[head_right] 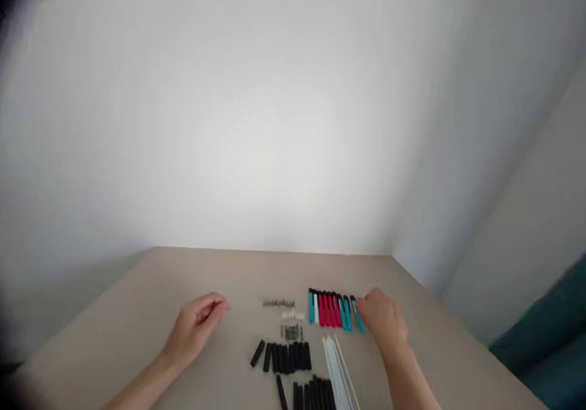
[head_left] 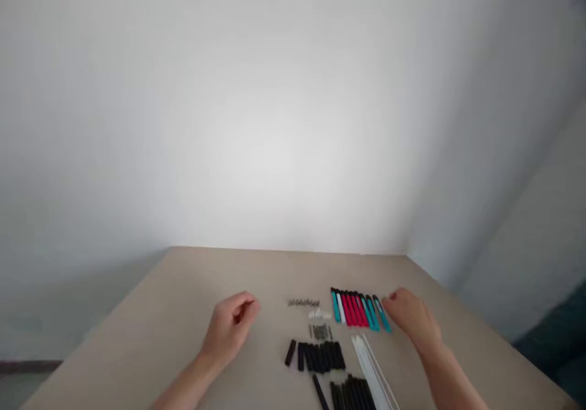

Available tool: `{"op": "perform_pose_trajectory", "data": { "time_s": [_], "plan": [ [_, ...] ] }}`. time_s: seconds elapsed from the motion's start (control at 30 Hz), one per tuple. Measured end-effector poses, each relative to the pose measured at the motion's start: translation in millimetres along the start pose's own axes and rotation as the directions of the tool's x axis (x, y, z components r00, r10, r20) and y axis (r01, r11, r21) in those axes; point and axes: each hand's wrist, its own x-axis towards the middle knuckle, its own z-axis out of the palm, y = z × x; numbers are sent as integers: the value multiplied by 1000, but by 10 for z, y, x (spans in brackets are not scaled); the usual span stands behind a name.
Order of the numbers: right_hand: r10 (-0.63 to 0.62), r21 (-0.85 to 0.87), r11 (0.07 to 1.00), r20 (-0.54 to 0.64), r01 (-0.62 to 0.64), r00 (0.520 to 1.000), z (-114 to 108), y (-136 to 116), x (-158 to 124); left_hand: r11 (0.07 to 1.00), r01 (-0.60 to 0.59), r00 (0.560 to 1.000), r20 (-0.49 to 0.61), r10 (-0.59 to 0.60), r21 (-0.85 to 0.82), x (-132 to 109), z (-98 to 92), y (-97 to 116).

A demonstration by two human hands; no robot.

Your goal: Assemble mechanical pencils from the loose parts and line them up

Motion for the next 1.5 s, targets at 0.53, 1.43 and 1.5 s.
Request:
{"op": "perform_pose_trajectory", "data": {
  "time_s": [0.53, 1.43, 1.5],
  "plan": [
    [0, 40, 999, -28, 1, 1000, 24, -7, -145, 962, -125, 992, 63, 113, 243, -123, -53, 177],
    [-943, 208, 6, -325, 978, 75, 212, -1204, -1772, 951, -117, 988, 134, 81, 285, -101, 130, 53],
    [-957, 189, -229, -226, 955, -185, 306, -1268, -2006, 958, -75, 995, 79, 55, 278, -80, 107, 26]
  ]
}}
